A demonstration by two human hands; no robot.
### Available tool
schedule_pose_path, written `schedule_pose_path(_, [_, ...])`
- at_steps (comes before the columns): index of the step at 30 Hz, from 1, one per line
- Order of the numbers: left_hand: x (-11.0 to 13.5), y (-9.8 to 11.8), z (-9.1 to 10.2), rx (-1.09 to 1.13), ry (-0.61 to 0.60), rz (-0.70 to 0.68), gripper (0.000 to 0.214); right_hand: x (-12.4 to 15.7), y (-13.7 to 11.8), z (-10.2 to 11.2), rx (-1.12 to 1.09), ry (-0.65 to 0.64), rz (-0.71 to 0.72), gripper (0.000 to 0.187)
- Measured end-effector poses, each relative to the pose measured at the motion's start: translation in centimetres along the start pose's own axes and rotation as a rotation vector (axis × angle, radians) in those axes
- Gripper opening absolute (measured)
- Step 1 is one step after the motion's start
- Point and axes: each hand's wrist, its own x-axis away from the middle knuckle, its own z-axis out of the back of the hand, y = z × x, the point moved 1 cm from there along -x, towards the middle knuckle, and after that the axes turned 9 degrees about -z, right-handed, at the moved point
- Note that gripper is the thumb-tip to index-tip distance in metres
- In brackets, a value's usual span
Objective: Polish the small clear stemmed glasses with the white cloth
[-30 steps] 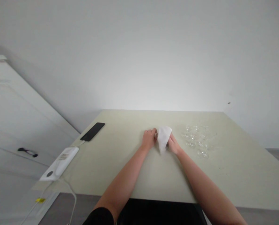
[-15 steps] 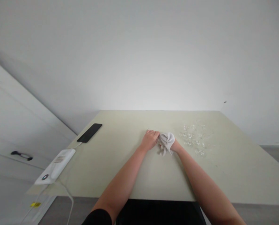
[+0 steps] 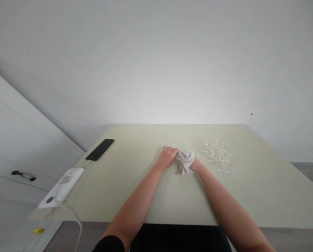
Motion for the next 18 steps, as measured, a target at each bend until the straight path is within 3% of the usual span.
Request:
schedule_pose_path(8, [0.03,0.29,0.21,0.042,-0.051,0.013,0.016,0.3,0.7,0.36,0.115,-0.043,-0.017,0.019])
schedule_pose_path(18, [-0.03,-0.05,-0.38,0.039,-0.043,0.044,0.017,0.17,0.0,0.54,0.049,-0.017,-0.027,0.014])
